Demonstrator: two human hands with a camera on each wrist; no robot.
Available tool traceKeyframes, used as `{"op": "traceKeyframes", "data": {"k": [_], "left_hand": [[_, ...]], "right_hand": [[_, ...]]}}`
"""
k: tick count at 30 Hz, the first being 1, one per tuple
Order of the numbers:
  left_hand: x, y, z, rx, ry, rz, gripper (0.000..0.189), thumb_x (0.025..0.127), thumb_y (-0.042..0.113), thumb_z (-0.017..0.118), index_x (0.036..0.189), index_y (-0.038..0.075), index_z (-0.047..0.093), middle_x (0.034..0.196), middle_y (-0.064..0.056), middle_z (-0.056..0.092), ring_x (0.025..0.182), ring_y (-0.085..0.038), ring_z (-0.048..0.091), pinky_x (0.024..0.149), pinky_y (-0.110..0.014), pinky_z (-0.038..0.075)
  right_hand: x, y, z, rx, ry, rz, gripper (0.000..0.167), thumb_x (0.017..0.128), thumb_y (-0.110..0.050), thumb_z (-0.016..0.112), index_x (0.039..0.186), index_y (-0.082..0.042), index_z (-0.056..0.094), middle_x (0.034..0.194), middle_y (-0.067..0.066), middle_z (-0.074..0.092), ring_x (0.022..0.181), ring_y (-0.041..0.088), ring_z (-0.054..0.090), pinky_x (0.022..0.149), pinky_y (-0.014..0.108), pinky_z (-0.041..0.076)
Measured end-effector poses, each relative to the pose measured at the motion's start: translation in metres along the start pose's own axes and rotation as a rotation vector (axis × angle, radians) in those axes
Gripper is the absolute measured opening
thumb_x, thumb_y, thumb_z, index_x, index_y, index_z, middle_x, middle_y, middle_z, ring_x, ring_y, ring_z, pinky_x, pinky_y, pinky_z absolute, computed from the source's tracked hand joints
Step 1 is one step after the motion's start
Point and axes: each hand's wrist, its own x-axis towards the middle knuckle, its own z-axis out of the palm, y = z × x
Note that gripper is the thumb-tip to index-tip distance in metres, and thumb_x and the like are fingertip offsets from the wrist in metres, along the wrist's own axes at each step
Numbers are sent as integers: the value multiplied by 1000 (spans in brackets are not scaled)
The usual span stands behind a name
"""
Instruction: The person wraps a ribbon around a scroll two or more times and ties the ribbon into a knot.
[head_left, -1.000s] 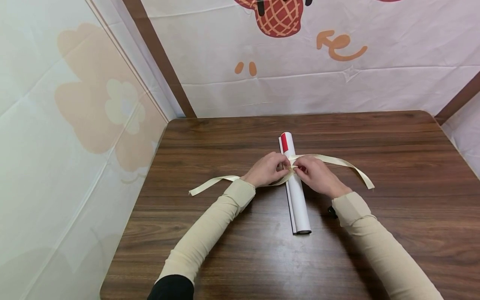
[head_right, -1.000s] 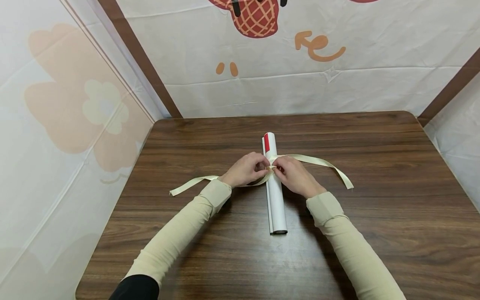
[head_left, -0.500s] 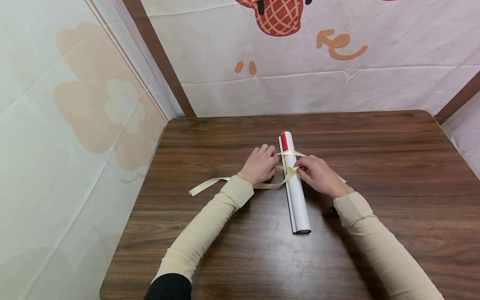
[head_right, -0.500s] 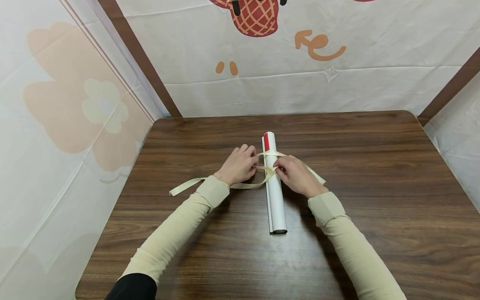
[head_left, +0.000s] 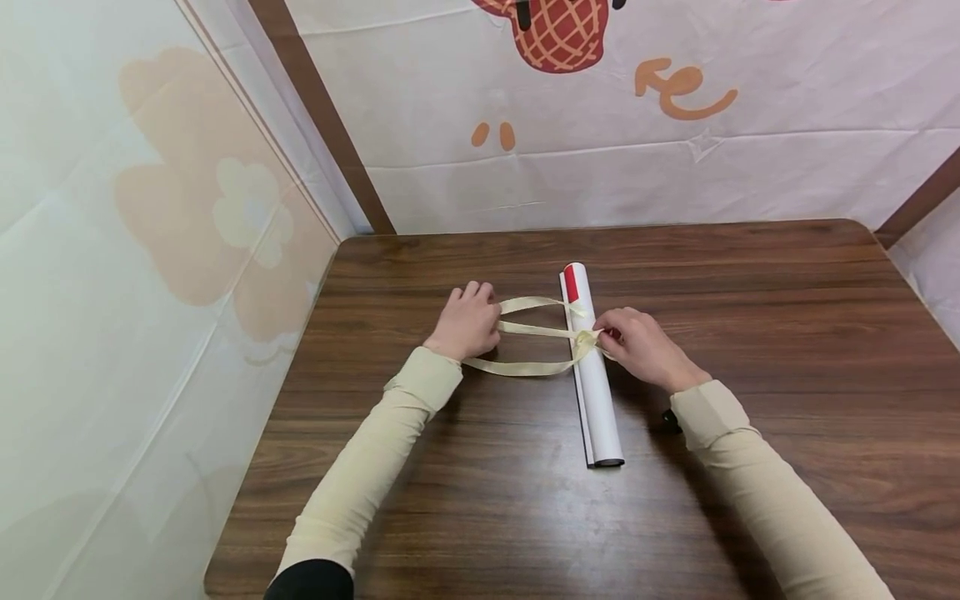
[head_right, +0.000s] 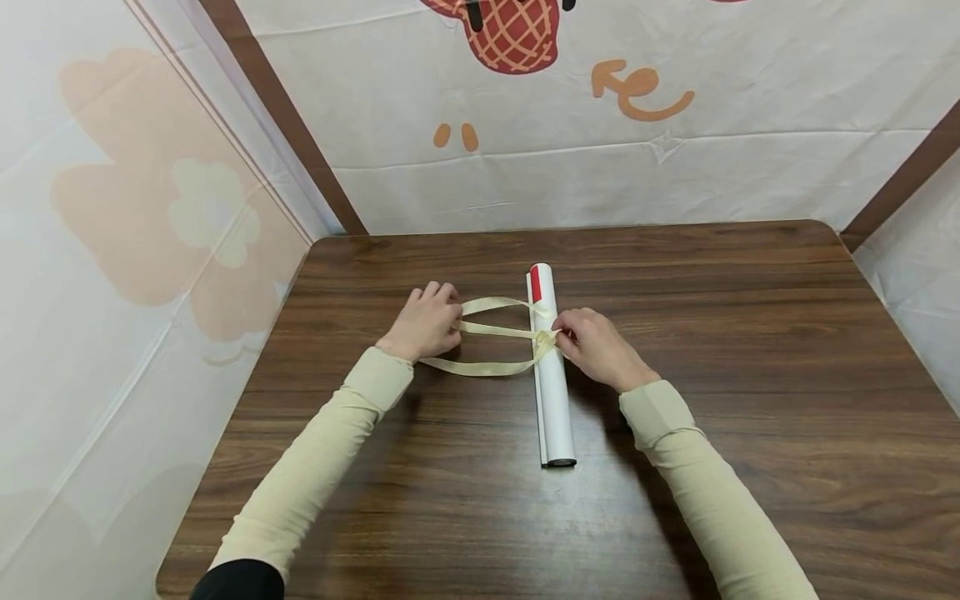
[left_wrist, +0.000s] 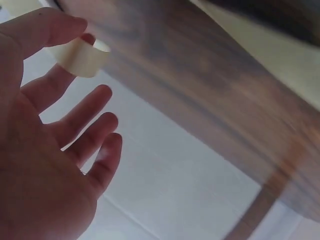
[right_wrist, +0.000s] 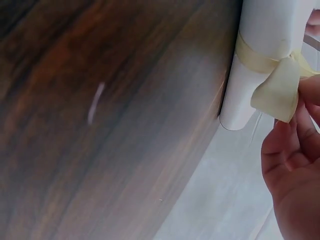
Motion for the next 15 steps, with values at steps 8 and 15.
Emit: {"op": "traceKeyframes", "data": {"k": [8,15], "left_hand": [[-27,-31,-13,-47,7,-71,15,86,18,56,84,9,68,119,-11,56,114,-32,46,94,-49,37],[-51,-36,-28,-159,-147,-77,15,85,18,61,71,13,63,86,-3,60,86,-24,53,94,-51,32]], "right_hand": [[0,1,-2,9,-42,49,9,88,-2,61,94,-4,68,86,8,68,80,22,58,72,37,48],[2,1,-2,16,-52,52,9,88,-3,61,94,-4,68,87,8,68,81,22,58,71,37,48]]}}
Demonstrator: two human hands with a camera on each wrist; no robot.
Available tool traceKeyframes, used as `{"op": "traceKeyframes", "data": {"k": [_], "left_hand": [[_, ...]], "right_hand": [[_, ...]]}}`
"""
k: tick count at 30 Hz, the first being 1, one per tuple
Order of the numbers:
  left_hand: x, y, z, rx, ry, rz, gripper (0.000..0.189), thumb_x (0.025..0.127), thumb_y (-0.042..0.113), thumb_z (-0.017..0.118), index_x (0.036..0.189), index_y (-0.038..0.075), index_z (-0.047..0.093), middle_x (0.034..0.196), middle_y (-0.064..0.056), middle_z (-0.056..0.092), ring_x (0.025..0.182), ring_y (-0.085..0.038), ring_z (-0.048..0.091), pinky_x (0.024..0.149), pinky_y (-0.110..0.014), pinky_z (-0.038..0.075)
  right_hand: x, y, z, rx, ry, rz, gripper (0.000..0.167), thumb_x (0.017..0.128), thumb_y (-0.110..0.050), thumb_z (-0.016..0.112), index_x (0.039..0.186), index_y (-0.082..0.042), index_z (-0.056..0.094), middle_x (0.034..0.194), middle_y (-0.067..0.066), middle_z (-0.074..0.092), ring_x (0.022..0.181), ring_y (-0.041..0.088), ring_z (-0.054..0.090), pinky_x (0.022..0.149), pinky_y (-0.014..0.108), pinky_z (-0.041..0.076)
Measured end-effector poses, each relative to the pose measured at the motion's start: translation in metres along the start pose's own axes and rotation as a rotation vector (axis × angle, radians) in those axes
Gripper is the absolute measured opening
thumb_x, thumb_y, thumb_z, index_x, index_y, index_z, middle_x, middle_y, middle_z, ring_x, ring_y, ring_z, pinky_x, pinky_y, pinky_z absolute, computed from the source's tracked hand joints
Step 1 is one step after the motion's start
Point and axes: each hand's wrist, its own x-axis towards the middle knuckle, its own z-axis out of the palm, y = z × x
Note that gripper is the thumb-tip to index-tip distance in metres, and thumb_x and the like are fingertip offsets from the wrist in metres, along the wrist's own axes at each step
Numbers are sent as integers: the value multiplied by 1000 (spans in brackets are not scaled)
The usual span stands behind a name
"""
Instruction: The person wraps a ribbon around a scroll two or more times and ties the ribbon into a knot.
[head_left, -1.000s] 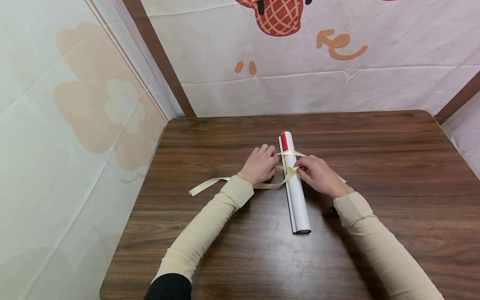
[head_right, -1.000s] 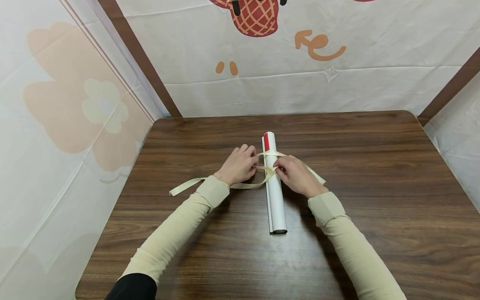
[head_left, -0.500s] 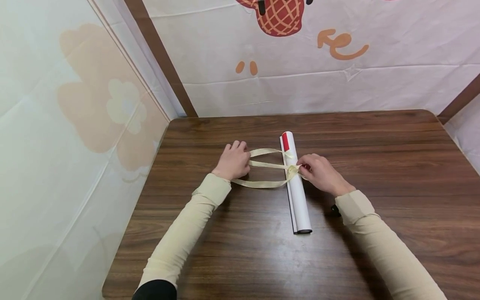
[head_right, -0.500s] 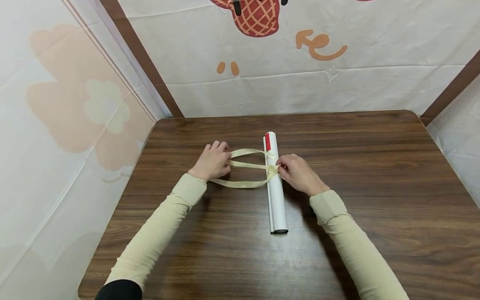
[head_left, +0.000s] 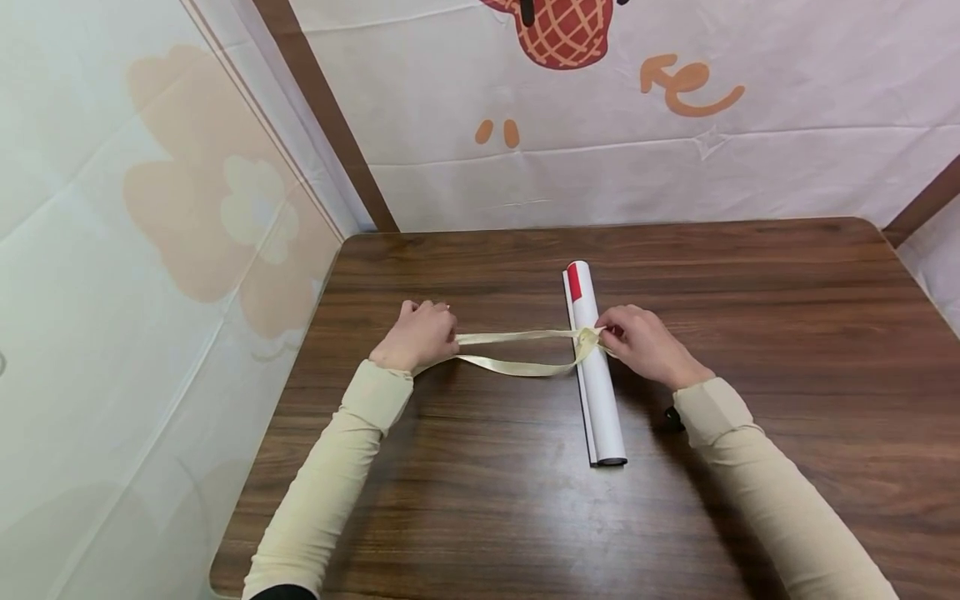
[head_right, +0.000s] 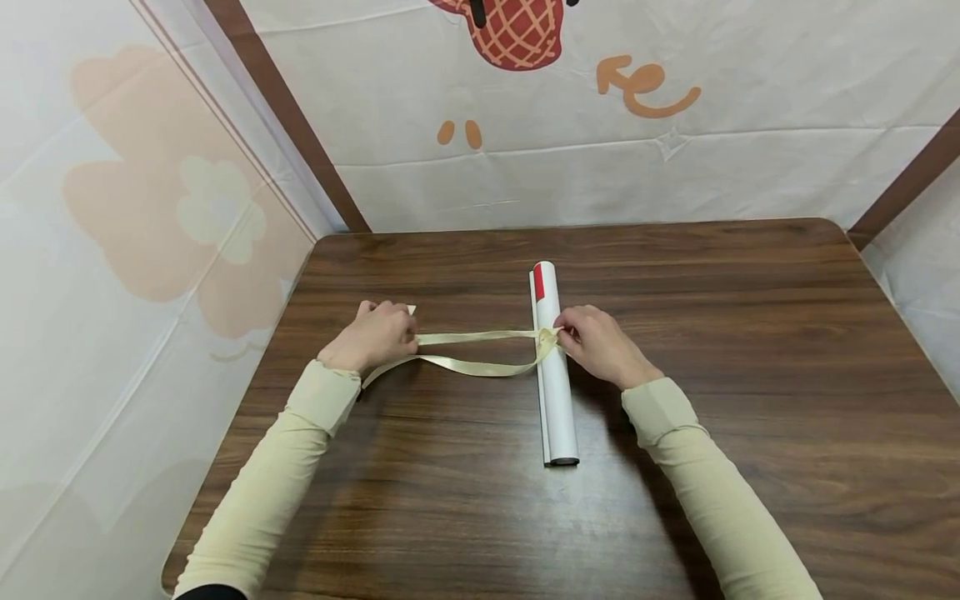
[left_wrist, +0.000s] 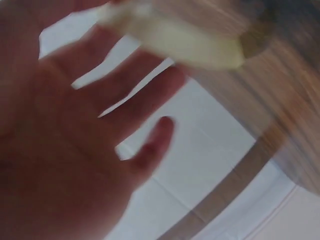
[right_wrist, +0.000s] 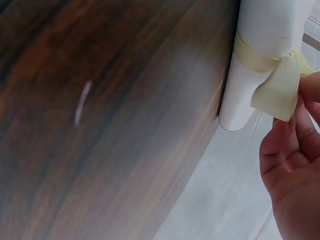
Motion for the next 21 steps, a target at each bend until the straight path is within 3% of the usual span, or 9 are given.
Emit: {"op": "traceKeyframes", "data": {"k": [3,6,13,21], "left_hand": [[-7,3,-3,-43,-104,-2,20,87,18,61,68,14,59,73,0,57,71,-19,52,93,-51,32],[-11,7,-6,-70,-169,10,21,90,20,59,70,14,61,67,1,55,66,-16,50,85,-45,34],[-21,15,-12,-182,-223,57,20,92,19,56,81,9,70,63,4,52,55,-11,45,53,-26,37],[-29,24,-10,-240,-280,193,19,91,16,58,77,9,69,60,8,51,54,-7,43,53,-21,35]], "right_hand": [[1,-1,0,-7,3,-14,8,88,-4,62,93,-4,68,87,8,67,81,22,58,72,37,48],[2,-1,0,-27,-2,-19,7,88,-6,63,92,-5,68,87,8,66,81,21,58,72,36,48],[2,0,-1,-32,16,-24,7,90,-12,63,89,-7,68,86,6,66,82,21,57,72,35,47],[6,2,-4,-37,11,-32,9,92,-14,63,88,-7,68,86,5,65,83,24,58,72,35,46]]}}
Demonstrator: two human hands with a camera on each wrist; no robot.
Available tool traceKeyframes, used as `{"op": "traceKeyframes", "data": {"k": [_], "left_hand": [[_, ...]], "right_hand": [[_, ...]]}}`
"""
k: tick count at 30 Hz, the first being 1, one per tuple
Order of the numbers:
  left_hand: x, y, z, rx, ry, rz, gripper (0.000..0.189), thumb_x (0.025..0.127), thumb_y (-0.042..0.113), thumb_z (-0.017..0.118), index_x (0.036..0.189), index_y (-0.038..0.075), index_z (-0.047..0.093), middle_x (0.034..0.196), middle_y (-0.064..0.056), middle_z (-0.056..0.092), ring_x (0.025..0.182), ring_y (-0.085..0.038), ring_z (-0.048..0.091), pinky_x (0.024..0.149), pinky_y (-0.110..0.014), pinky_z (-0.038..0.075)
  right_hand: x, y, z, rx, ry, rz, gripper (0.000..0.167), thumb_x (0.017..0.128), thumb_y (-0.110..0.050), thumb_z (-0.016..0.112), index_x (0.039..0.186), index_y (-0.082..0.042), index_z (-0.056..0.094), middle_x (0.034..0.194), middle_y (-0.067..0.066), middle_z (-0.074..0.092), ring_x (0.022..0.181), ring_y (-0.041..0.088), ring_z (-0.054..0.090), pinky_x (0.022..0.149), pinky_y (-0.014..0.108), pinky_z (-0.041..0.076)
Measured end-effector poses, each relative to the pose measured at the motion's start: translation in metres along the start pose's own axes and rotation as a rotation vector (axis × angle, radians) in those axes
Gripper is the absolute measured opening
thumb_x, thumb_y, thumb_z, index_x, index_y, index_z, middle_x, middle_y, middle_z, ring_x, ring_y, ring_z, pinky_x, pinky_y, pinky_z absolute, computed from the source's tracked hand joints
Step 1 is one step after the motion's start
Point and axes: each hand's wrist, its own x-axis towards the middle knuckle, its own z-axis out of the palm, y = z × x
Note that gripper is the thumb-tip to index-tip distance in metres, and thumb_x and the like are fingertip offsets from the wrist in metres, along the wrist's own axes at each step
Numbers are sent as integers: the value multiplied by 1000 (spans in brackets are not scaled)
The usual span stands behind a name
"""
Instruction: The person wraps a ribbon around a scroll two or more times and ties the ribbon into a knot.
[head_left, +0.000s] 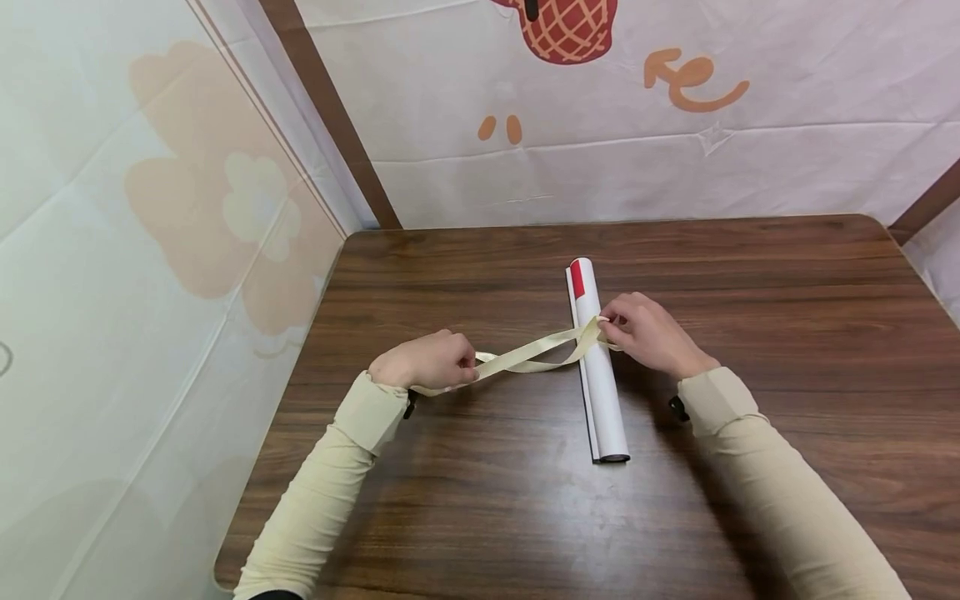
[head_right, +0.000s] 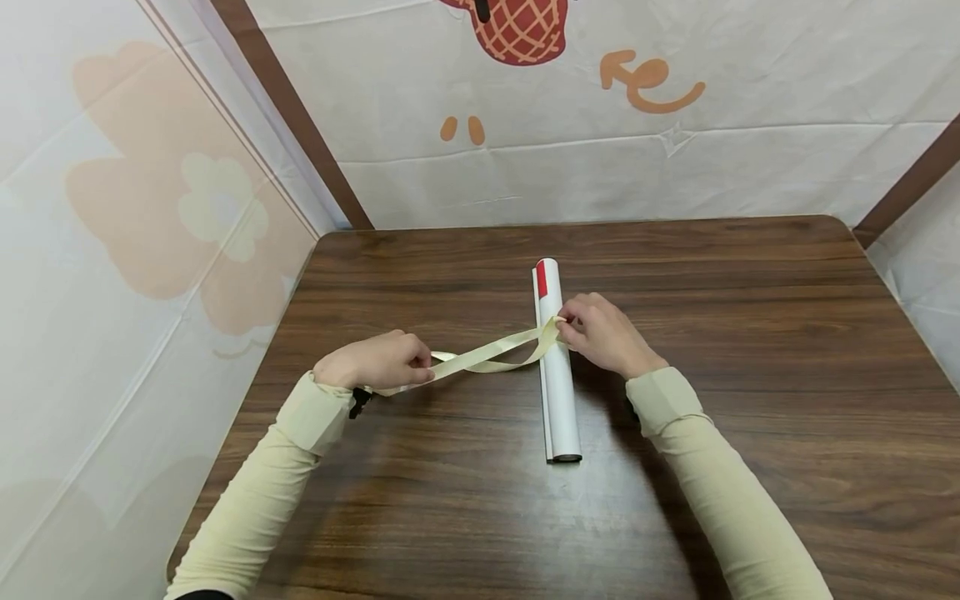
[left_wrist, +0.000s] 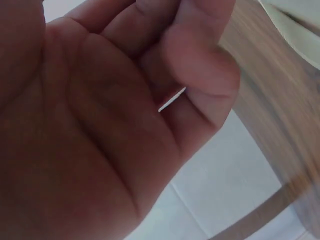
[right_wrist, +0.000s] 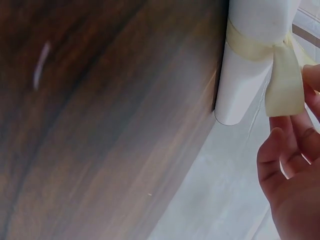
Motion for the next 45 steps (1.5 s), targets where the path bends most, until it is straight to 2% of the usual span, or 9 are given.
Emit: {"op": "traceKeyframes", "data": {"k": [8,11,16,23,28,32,39,42,45], "left_hand": [[-2,12,6,-44,-89,152,20,90,21,61,71,17,65,60,13,44,58,-3,39,57,-19,33],[-3,18,9,-44,-113,179,21,90,25,63,69,22,64,58,16,43,59,-1,39,58,-18,32],[-3,29,16,-83,-128,239,18,86,21,66,68,20,62,57,16,43,56,1,39,55,-16,32],[0,44,33,-185,-192,305,10,82,14,70,75,15,63,56,14,46,52,3,43,54,-14,35],[2,53,45,-271,-247,288,17,86,13,67,71,15,60,47,12,48,41,1,46,46,-15,39],[6,63,51,-382,-289,262,22,92,15,62,70,13,57,44,4,55,35,-7,53,42,-30,50],[14,84,65,-623,-317,253,21,95,13,58,75,8,54,49,-3,61,41,-11,60,55,-52,54],[18,93,70,-679,-339,262,18,96,12,56,79,8,55,49,-5,62,41,-11,61,55,-52,54],[23,101,75,-699,-348,270,15,96,11,55,82,8,56,50,-6,63,42,-11,61,51,-44,55]], "right_hand": [[2,1,-7,-16,-16,1,8,91,-13,64,88,-7,68,85,5,65,83,22,56,72,35,46],[3,2,-7,-22,-22,-1,8,90,-13,64,88,-7,68,84,4,64,82,22,55,71,34,45],[4,1,-10,-28,-25,-11,6,88,-12,65,87,-7,69,83,4,65,81,21,55,71,34,45],[1,1,-7,-14,-42,8,4,88,-11,66,87,-7,69,83,4,64,81,20,54,71,34,45],[-1,1,-4,-25,-60,15,6,89,-12,65,88,-7,69,84,5,64,82,20,55,71,34,46],[1,0,-7,-18,-52,12,5,89,-12,66,88,-7,69,84,4,64,82,21,54,71,34,45],[3,1,-10,-7,-72,25,6,90,-13,65,90,-9,69,86,4,65,84,20,56,72,34,45],[4,0,-11,-4,-76,26,7,90,-14,65,90,-9,69,87,4,65,85,19,56,72,34,46],[4,-1,-12,-1,-78,25,7,90,-14,65,90,-9,69,87,4,65,85,19,56,73,34,46]]}}
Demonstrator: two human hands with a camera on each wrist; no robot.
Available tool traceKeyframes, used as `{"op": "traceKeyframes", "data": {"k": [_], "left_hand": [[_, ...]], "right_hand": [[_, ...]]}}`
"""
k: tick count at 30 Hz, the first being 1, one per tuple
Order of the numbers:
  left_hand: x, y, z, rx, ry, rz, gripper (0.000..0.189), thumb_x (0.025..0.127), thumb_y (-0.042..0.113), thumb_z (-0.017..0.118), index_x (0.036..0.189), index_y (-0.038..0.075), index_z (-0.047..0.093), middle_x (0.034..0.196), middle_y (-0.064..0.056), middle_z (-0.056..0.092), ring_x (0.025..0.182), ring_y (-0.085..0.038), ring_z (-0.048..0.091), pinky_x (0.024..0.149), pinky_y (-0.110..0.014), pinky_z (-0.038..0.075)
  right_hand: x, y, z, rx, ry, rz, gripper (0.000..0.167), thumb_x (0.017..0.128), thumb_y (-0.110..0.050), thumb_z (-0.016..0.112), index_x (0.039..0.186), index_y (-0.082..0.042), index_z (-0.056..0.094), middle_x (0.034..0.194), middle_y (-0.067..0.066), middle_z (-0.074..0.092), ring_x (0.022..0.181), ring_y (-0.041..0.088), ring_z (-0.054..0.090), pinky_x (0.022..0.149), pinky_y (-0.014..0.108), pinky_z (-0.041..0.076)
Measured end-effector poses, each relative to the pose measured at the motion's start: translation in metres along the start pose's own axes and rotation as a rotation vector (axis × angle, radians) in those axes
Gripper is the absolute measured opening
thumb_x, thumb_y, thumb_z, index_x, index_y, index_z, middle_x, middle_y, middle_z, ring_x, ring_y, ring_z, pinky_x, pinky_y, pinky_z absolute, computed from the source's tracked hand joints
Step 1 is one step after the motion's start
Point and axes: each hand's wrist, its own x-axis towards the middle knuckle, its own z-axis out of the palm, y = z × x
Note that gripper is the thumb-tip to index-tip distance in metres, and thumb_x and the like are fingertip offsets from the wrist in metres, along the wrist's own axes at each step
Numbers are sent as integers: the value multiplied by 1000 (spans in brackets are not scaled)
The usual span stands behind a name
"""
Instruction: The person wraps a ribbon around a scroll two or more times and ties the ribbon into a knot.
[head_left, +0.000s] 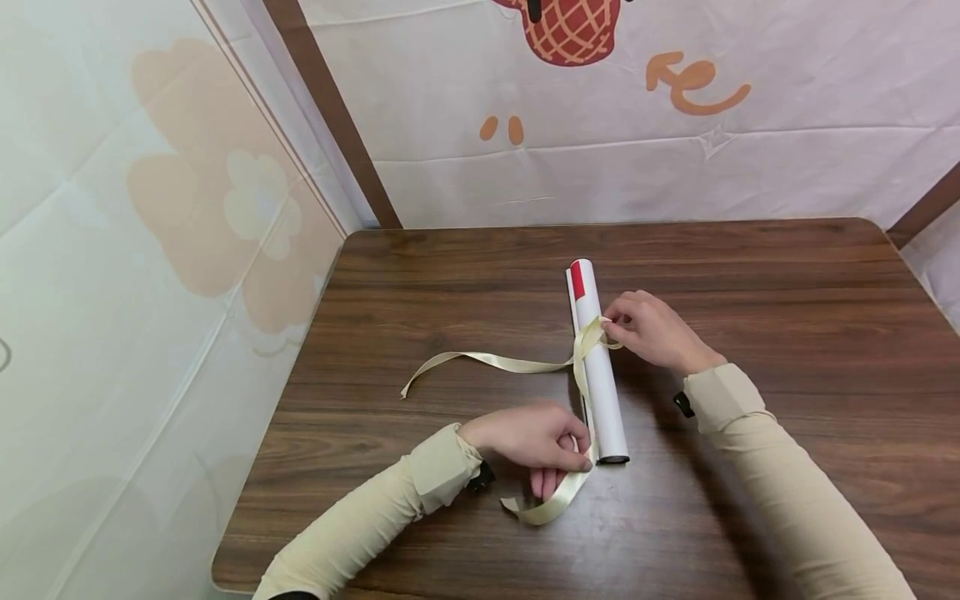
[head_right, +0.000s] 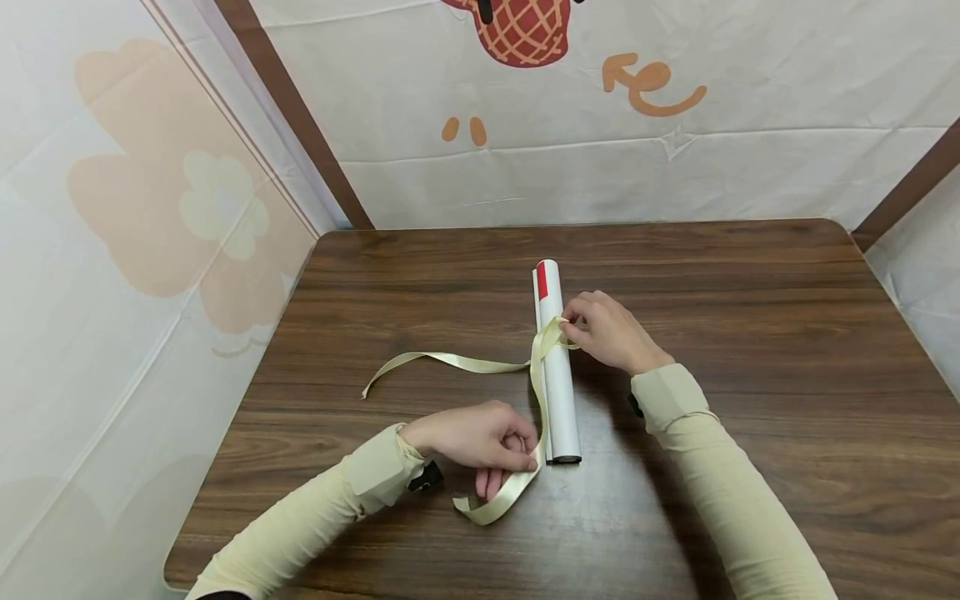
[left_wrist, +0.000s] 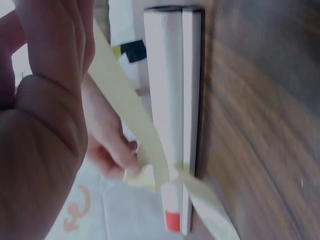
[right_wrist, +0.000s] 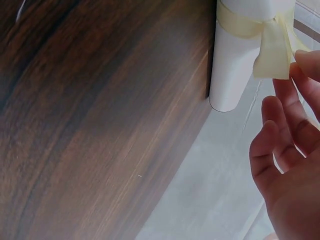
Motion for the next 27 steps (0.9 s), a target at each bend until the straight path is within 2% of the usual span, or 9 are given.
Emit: {"op": "traceKeyframes", "data": {"k": [4,12,19,24,27], "left_hand": [[10,4,8,-54,7,5,12,96,10,55,85,6,56,53,-7,63,44,-12,62,49,-36,55],[27,11,23,-169,27,-8,11,98,11,53,89,5,53,58,-8,65,46,-13,64,52,-38,56],[40,21,33,-350,128,-14,10,96,9,54,88,5,50,67,-25,67,46,-15,63,53,-41,57],[49,27,37,-398,151,3,9,96,7,53,90,6,47,69,-16,68,52,-14,65,56,-39,58],[53,31,40,-393,159,21,9,96,7,54,90,5,47,69,-10,66,54,-14,65,57,-38,58]], "right_hand": [[-1,0,0,1,1,-4,7,90,-14,66,90,-8,69,87,4,65,85,18,56,73,34,46],[-1,1,-1,1,11,-22,5,89,-13,66,90,-9,69,85,3,65,84,18,56,73,34,46],[-1,2,-2,-6,9,-23,7,90,-14,65,90,-9,69,85,3,66,84,20,56,73,35,45],[-2,5,-2,-18,12,-21,7,89,-14,66,90,-8,69,85,4,65,84,20,57,73,35,46],[-2,5,-3,-14,13,-29,7,89,-14,66,90,-8,70,85,4,65,84,20,57,74,35,46]]}}
